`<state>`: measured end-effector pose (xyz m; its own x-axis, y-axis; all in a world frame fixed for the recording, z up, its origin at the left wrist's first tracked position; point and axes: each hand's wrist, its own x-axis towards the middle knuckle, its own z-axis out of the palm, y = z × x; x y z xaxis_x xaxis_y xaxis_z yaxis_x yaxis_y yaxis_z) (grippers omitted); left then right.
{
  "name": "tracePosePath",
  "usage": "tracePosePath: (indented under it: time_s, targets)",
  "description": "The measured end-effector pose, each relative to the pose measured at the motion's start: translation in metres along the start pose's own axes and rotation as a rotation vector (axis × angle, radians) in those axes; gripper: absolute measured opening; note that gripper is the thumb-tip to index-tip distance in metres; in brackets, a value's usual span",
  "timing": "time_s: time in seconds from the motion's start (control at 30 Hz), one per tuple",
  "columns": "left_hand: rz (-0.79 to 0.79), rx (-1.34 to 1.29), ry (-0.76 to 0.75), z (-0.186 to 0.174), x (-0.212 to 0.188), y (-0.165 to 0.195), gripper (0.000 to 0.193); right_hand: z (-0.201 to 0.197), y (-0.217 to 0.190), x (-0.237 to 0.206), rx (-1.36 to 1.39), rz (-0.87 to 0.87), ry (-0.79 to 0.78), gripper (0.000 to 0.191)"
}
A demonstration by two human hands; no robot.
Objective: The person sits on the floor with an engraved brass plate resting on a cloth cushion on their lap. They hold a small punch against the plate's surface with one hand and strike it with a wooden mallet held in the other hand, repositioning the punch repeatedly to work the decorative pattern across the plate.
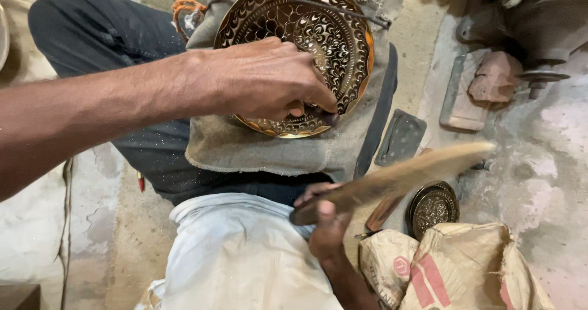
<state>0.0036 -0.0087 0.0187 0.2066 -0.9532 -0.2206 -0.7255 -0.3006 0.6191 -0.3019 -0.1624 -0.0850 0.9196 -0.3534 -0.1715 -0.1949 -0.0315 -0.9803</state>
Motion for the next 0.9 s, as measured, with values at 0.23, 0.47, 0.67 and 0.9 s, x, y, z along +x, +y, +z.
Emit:
tracePosePath:
  time_s: [0.23,0.47,0.67,0.9]
  targets:
    - [0.192,-0.270,0.358,0.014,-0.007,-0.021,0.047,0.000,-0.023,0.010,0.076,0.141,0.016,0.044]
    - [0.258,-0.230,0.418,0.023,-0.002,-0.027,0.046,-0.001,-0.037,0.018,0.154,-0.050,0.077,0.040]
    - [0.232,-0.234,0.401,0.021,-0.003,-0.025,0.047,-0.009,-0.035,0.020,-0.023,0.053,0.022,0.037]
    - [0.271,-0.224,0.421,0.020,-0.003,-0.026,0.045,-0.011,-0.033,0.015,-0.155,0.088,-0.034,0.034]
